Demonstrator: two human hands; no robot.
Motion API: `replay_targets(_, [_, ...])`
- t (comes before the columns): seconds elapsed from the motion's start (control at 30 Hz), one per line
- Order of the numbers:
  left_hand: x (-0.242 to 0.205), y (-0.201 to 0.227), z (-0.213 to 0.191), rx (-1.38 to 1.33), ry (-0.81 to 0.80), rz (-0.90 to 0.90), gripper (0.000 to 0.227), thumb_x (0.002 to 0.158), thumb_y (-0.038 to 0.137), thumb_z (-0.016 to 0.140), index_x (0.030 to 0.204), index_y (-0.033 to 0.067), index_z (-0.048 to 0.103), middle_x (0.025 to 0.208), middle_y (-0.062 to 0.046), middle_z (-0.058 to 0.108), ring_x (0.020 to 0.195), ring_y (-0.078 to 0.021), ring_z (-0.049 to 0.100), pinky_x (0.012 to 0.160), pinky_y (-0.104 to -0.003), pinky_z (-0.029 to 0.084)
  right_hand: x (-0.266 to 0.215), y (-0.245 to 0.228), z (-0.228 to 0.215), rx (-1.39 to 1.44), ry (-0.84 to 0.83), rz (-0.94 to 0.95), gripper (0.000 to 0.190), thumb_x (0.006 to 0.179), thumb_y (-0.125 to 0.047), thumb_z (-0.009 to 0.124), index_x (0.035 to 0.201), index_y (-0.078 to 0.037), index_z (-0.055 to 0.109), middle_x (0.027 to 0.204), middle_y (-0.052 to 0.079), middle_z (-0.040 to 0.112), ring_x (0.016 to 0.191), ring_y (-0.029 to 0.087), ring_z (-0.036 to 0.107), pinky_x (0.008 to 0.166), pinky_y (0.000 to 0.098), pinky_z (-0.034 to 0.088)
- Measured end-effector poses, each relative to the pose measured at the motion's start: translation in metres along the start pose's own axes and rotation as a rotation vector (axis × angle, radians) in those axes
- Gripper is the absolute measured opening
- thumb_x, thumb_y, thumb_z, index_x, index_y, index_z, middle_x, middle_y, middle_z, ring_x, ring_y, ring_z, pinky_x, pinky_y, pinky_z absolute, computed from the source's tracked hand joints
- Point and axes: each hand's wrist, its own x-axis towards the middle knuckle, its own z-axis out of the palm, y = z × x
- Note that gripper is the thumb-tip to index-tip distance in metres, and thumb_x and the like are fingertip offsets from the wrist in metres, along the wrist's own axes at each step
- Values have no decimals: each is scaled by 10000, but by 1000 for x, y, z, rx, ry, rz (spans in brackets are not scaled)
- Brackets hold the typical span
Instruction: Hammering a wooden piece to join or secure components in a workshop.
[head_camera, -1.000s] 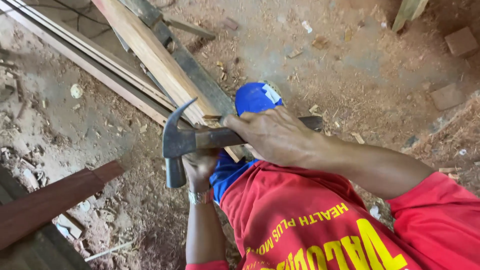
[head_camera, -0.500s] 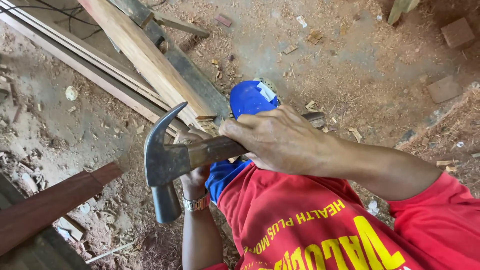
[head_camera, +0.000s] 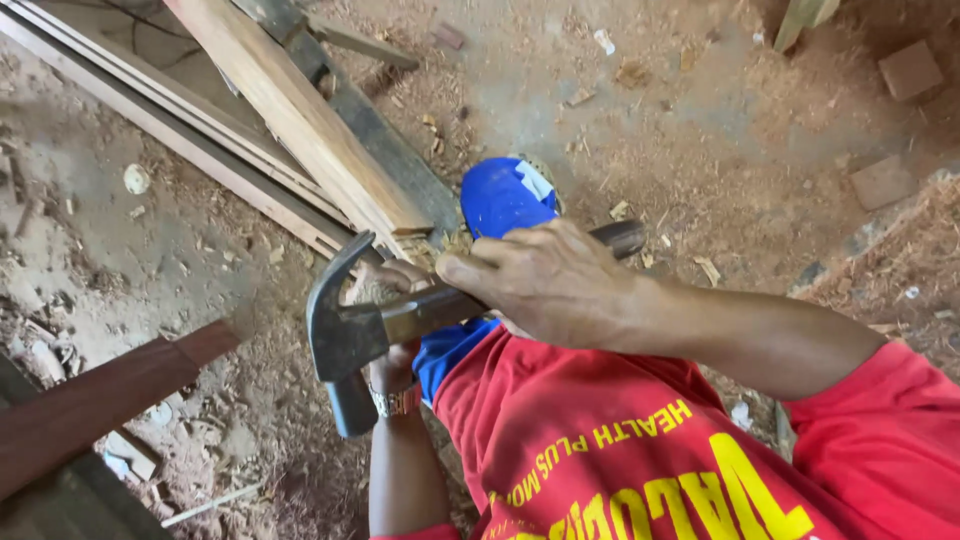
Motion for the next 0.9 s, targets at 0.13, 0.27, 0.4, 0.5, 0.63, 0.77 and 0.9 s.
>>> replay_targets(0.13, [-30, -112, -15, -1298, 170, -477, 224, 1116, 230, 522, 1229, 46, 461, 1149, -24, 504, 1097, -94, 473, 1063, -218, 410, 2, 5, 4, -41, -89, 44, 283, 946, -152, 537, 1224, -98, 558, 891, 116, 653, 753, 325, 710, 606, 494, 542])
replay_targets(0.27, [-22, -63, -2, -2298, 353, -787, 519, 848, 245, 794, 1286, 68, 576, 1199, -77, 636, 1182, -170, 619, 1153, -433, 450, -1, 1, 2, -40, -9, 6, 304, 941, -159, 543, 1237, -89, 559, 878, 121, 654, 744, 331, 712, 588, 489, 541])
replay_targets(0.4, [-7, 0, 9, -829, -87, -27, 683, 817, 303, 844, 1376, 40, 551, 1338, -55, 581, 1275, -161, 566, 1146, -368, 443, -3, 2, 16, 75, 145, -79, 391, 859, -158, 560, 1244, -92, 569, 870, 125, 661, 736, 348, 709, 585, 493, 534])
replay_targets(0.5, [-19, -65, -4, -2411, 202, -619, 628, 781, 293, 858, 1279, 54, 560, 1212, -104, 587, 1217, -236, 540, 1127, -448, 430, 2, 6, 18, 4, 28, -23, 346, 886, -140, 556, 1230, -104, 565, 897, 126, 661, 739, 345, 711, 594, 496, 536])
replay_targets(0.63, [-22, -69, -4, -2516, 232, -721, 351, 1003, 338, 701, 1248, 113, 590, 1196, -18, 645, 1248, -177, 587, 1168, -416, 469, 4, 2, 10, -30, -80, 36, 300, 935, -157, 537, 1230, -109, 561, 897, 131, 669, 749, 351, 718, 582, 506, 541])
replay_targets(0.77, [-26, -71, 3, -1269, -78, -205, 435, 966, 175, 526, 1333, 23, 351, 1281, -9, 404, 1290, -32, 352, 1218, -183, 273, 3, 3, 19, -13, -58, 25, 353, 911, -145, 529, 1259, -100, 554, 916, 139, 678, 763, 364, 725, 598, 512, 547])
replay_targets(0.9, [6, -55, 7, -943, -103, -46, 406, 970, 278, 612, 1258, 36, 460, 1193, -30, 500, 1177, -65, 460, 1105, -216, 372, 3, 6, 13, -114, -148, 100, 305, 953, -160, 536, 1253, -105, 542, 937, 141, 675, 773, 356, 727, 614, 509, 553])
